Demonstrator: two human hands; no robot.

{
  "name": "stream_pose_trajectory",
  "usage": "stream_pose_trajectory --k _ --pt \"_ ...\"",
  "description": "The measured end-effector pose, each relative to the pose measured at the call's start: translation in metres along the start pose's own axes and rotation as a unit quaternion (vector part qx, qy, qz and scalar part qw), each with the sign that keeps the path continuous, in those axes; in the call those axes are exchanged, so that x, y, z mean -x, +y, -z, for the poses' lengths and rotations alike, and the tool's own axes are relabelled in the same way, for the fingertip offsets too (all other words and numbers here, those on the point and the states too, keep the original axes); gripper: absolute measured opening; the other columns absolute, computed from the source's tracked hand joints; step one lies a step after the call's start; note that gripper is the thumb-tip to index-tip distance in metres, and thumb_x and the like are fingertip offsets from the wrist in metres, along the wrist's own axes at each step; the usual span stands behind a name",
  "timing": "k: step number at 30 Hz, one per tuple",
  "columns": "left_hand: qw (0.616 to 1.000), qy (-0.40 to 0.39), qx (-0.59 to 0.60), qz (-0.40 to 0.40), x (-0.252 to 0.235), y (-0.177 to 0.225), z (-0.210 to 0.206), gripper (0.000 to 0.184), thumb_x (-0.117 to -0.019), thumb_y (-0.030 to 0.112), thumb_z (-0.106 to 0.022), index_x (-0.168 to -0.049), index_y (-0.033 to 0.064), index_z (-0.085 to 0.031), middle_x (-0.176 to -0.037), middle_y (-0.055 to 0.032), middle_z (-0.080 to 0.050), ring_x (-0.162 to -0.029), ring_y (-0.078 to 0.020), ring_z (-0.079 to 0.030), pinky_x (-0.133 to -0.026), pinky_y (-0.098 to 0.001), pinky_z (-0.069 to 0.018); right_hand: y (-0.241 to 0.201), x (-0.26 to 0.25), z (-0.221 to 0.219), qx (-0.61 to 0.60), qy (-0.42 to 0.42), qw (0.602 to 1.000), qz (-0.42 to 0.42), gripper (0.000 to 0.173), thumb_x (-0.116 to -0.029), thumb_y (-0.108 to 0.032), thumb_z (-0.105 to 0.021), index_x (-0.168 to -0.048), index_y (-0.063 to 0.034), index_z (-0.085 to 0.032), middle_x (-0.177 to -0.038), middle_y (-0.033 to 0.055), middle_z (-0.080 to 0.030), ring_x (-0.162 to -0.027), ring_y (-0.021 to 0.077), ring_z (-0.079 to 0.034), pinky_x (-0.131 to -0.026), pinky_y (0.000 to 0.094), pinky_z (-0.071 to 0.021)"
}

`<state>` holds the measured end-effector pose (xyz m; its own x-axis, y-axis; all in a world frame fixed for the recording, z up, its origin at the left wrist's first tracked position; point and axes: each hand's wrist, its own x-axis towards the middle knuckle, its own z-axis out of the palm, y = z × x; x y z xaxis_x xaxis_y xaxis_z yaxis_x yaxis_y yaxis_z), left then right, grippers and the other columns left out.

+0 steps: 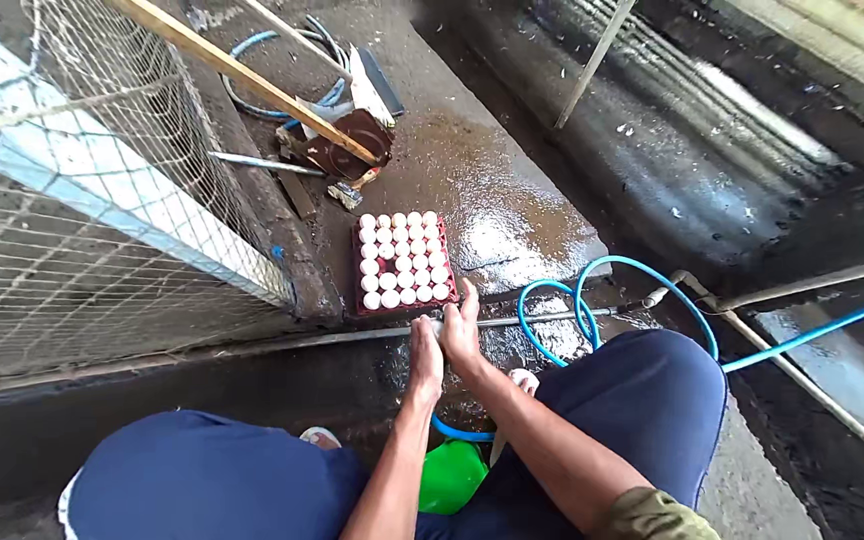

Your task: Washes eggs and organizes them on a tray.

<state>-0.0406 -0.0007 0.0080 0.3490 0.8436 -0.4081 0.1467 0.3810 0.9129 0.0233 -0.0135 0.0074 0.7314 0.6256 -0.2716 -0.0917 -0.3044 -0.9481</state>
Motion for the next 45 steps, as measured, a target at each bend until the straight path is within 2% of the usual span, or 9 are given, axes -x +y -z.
stream_pose_trajectory --k 13,15,20,24,29,34,38,42,45 --pt "0.998 -0.047 0.024 0.024 0.003 0.001 0.004 0.049 -0.1127 0.026 -0.022 -0.132 -0.0053 -0.054 -0.120 -0.0180 -0.061 -0.107 -0.0190 -0.059 -0.094 -0.0365 -0.0494 -0.001 0.007 0.005 -0.053 -0.003 0.998 -0.039 0.066 -0.0983 -0.013 -0.046 -0.160 -0.0029 -0.023 -0.159 0.0255 -0.035 -0.144 0.0319 -0.042 -0.116 0.0467 -0.0398" --pt "0.998 -0.048 0.019 0.033 0.001 0.002 0.000 0.048 -0.1115 0.032 -0.024 -0.129 0.0011 -0.055 -0.102 -0.0100 -0.059 -0.084 -0.0140 -0.057 -0.068 -0.0312 -0.0489 -0.011 -0.015 0.008 -0.100 -0.005 0.984 -0.149 0.061 -0.1035 -0.012 -0.049 -0.159 -0.0076 -0.023 -0.149 0.0241 -0.045 -0.129 0.0317 -0.053 -0.102 0.0496 -0.0479" --pt "0.993 -0.099 0.030 -0.049 -0.008 0.000 0.014 0.049 -0.1116 0.029 -0.023 -0.142 -0.0007 -0.046 -0.139 -0.0154 -0.053 -0.124 -0.0161 -0.054 -0.105 -0.0347 -0.0452 -0.006 0.005 0.002 -0.052 -0.003 0.998 -0.025 0.049 -0.1060 -0.017 -0.035 -0.152 0.0015 -0.038 -0.149 0.0230 -0.049 -0.134 0.0277 -0.051 -0.110 0.0450 -0.0438" --pt "0.995 -0.090 -0.003 -0.034 0.000 0.002 0.012 0.053 -0.1122 0.027 -0.020 -0.139 -0.0068 -0.052 -0.139 -0.0217 -0.056 -0.128 -0.0214 -0.054 -0.111 -0.0390 -0.0416 -0.003 0.003 0.003 -0.039 0.004 0.999 -0.030 0.049 -0.1020 -0.016 -0.045 -0.149 -0.0011 -0.045 -0.146 0.0220 -0.053 -0.132 0.0291 -0.054 -0.107 0.0484 -0.0461" --pt "0.997 -0.060 -0.017 -0.047 0.001 0.000 0.013 0.046 -0.1114 0.017 -0.023 -0.131 -0.0105 -0.054 -0.128 -0.0216 -0.059 -0.116 -0.0179 -0.056 -0.104 -0.0337 -0.0433 -0.005 0.018 0.001 -0.011 -0.043 0.999 -0.024 0.045 -0.1033 -0.016 -0.042 -0.144 -0.0012 -0.054 -0.151 0.0206 -0.050 -0.140 0.0275 -0.049 -0.115 0.0470 -0.0407" --pt "0.998 -0.049 -0.036 -0.034 -0.002 0.006 0.011 0.047 -0.1111 0.020 -0.024 -0.122 -0.0088 -0.060 -0.117 -0.0197 -0.063 -0.109 -0.0198 -0.060 -0.099 -0.0375 -0.0473 -0.009 0.011 0.000 -0.026 -0.025 0.998 -0.060 0.042 -0.1059 -0.020 -0.043 -0.141 0.0000 -0.053 -0.135 0.0213 -0.060 -0.123 0.0287 -0.059 -0.103 0.0491 -0.0481" --pt "0.995 -0.095 -0.021 0.026 -0.004 0.003 0.019 0.052 -0.1122 0.028 -0.020 -0.132 -0.0027 -0.057 -0.122 -0.0164 -0.063 -0.111 -0.0188 -0.060 -0.097 -0.0391 -0.0494 -0.008 0.003 0.003 -0.037 -0.048 0.993 -0.103 0.044 -0.1026 -0.015 -0.046 -0.144 -0.0033 -0.053 -0.134 0.0198 -0.062 -0.119 0.0270 -0.061 -0.099 0.0485 -0.0496" --pt "0.987 -0.157 0.021 0.021 -0.011 -0.004 0.028 0.040 -0.1072 0.031 -0.032 -0.131 0.0064 -0.052 -0.103 -0.0046 -0.061 -0.079 -0.0079 -0.060 -0.063 -0.0252 -0.0507 -0.015 -0.015 0.010 -0.134 -0.100 0.955 -0.243 0.035 -0.1090 -0.025 -0.041 -0.137 -0.0062 -0.051 -0.109 0.0158 -0.063 -0.092 0.0246 -0.064 -0.078 0.0441 -0.0544" --pt "0.989 -0.136 0.048 -0.037 -0.018 -0.005 0.031 0.044 -0.1084 0.030 -0.033 -0.135 0.0007 -0.053 -0.122 -0.0099 -0.061 -0.104 -0.0111 -0.060 -0.087 -0.0298 -0.0525 -0.014 0.006 0.003 -0.102 -0.062 0.986 -0.112 0.045 -0.1107 -0.026 -0.027 -0.133 -0.0017 -0.059 -0.118 0.0151 -0.065 -0.097 0.0206 -0.063 -0.080 0.0402 -0.0533"
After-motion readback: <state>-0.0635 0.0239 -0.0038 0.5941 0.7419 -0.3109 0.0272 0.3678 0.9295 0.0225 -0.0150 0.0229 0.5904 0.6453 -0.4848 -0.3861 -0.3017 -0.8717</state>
